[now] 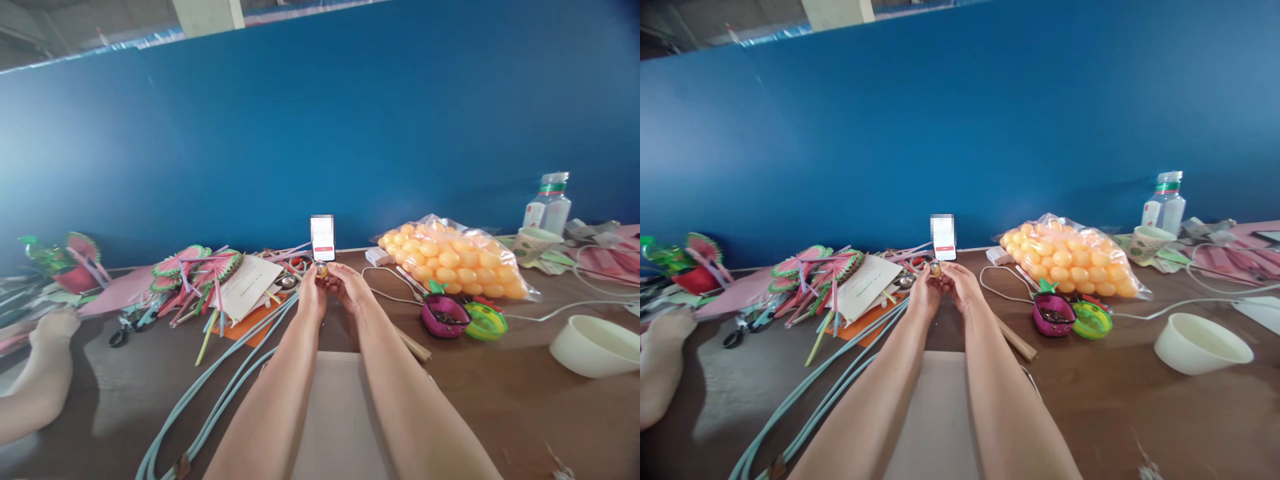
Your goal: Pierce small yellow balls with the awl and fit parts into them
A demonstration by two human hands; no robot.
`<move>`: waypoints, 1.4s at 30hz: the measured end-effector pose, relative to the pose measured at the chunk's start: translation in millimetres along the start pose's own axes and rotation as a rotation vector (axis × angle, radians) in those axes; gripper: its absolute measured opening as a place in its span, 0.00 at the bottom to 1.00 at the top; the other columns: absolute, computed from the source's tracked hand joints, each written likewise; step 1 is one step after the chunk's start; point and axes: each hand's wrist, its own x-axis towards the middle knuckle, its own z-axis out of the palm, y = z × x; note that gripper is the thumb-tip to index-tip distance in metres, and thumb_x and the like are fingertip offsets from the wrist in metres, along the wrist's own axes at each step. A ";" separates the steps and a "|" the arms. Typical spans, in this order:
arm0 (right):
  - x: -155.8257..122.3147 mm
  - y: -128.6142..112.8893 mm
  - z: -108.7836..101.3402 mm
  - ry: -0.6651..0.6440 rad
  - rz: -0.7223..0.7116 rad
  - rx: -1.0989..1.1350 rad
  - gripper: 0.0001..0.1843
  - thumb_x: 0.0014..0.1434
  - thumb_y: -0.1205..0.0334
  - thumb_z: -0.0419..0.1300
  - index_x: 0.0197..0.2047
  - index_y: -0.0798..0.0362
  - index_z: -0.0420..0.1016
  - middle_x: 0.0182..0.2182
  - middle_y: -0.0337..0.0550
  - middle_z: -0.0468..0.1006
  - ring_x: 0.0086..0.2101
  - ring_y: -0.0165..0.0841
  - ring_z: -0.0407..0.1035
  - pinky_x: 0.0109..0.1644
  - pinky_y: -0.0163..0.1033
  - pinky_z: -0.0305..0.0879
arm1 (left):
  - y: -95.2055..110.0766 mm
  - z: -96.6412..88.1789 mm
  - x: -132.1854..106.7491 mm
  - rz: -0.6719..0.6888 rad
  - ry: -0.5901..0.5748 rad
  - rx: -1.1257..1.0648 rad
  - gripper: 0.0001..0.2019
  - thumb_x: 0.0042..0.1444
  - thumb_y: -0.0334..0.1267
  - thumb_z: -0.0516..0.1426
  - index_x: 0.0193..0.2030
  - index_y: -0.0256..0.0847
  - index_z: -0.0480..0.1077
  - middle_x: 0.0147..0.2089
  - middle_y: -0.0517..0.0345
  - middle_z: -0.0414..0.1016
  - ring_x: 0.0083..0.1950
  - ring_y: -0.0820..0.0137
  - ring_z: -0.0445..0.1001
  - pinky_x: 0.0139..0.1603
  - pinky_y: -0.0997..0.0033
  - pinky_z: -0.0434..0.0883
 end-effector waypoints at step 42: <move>-0.2 -5.3 -9.9 -0.138 0.089 0.059 0.12 0.46 0.64 0.70 0.33 0.56 0.74 0.26 0.35 0.72 0.18 0.15 0.54 0.15 0.19 0.46 | -0.4 -1.1 -3.2 0.093 -0.125 0.003 0.15 0.48 0.44 0.63 0.37 0.34 0.71 0.27 0.59 0.70 0.25 0.78 0.64 0.25 0.78 0.59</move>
